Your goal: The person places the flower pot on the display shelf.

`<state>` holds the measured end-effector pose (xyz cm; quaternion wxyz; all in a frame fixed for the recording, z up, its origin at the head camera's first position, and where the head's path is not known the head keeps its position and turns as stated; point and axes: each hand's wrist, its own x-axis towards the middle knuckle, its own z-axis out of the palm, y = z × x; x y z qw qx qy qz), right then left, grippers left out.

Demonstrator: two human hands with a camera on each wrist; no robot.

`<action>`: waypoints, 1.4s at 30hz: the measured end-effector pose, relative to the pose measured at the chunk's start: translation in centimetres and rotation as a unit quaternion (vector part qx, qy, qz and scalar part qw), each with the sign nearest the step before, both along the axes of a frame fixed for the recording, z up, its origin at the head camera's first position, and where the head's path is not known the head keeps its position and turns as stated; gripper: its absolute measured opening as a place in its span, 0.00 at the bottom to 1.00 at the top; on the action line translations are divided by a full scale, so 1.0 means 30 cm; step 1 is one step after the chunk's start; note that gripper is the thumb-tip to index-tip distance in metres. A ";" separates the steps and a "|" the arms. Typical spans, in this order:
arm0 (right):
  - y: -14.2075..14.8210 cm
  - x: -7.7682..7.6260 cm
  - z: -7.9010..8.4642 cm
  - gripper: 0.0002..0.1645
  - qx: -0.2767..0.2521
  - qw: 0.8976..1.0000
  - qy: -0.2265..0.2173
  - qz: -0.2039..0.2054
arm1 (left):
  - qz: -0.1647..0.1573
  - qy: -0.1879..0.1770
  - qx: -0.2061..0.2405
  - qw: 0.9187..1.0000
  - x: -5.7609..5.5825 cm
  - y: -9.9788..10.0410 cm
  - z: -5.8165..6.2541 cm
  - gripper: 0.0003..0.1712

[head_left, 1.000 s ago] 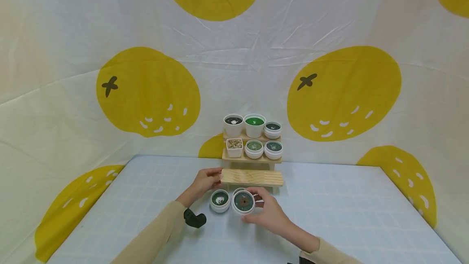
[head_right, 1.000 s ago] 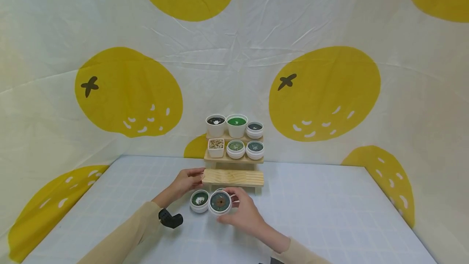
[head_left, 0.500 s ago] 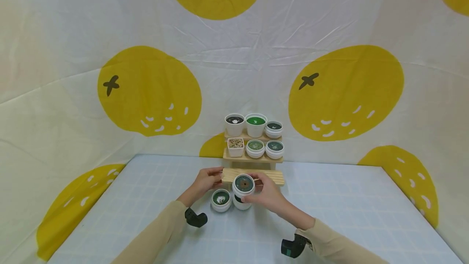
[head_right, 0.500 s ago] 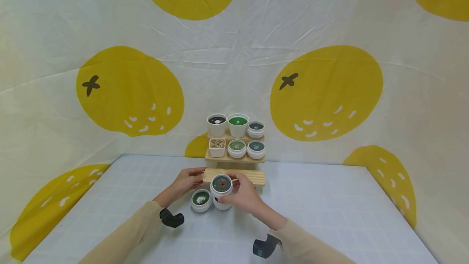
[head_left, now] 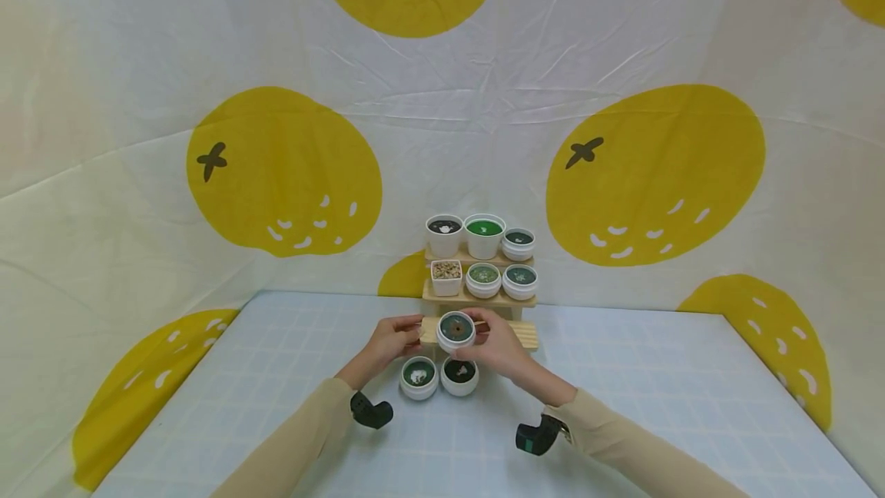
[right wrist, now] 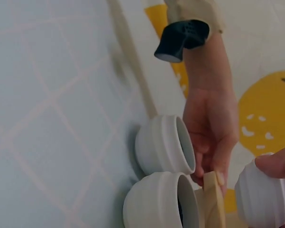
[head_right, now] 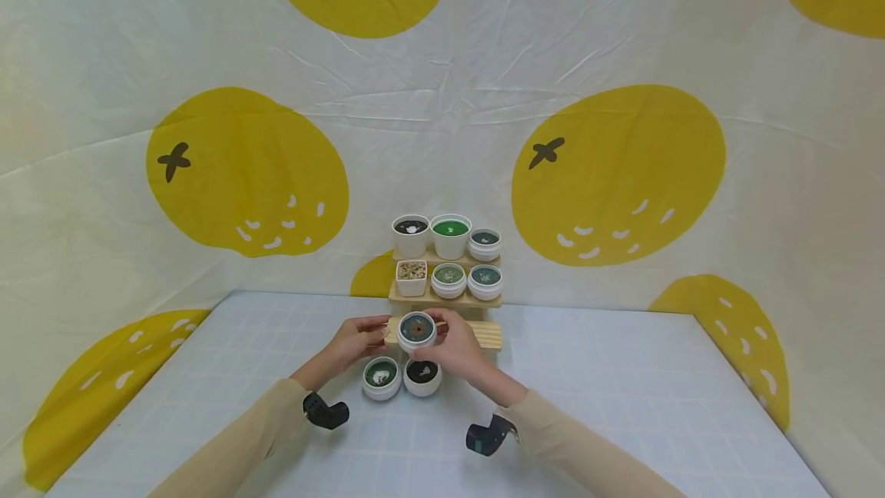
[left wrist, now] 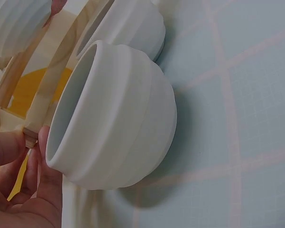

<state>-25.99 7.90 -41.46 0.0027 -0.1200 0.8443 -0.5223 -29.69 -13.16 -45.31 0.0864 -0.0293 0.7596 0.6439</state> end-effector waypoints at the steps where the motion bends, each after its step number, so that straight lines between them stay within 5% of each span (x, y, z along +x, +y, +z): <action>1: -0.002 -0.003 0.002 0.39 -0.001 1.000 -0.002 0.001 | 0.000 -0.001 -0.001 1.000 -0.001 0.000 0.001 0.23; 13: -0.015 -0.043 -0.022 0.39 -0.006 1.000 -0.006 0.024 | 0.006 -0.008 -0.005 1.000 -0.005 0.002 -0.002 0.22; 20: -0.014 -0.052 -0.030 0.38 -0.001 0.999 0.027 0.041 | 0.007 -0.011 -0.005 1.000 -0.007 0.002 -0.004 0.23; 42: -0.064 -0.064 -0.039 0.37 -0.050 0.999 0.005 0.001 | 0.003 -0.008 0.005 1.000 -0.003 0.001 -0.001 0.22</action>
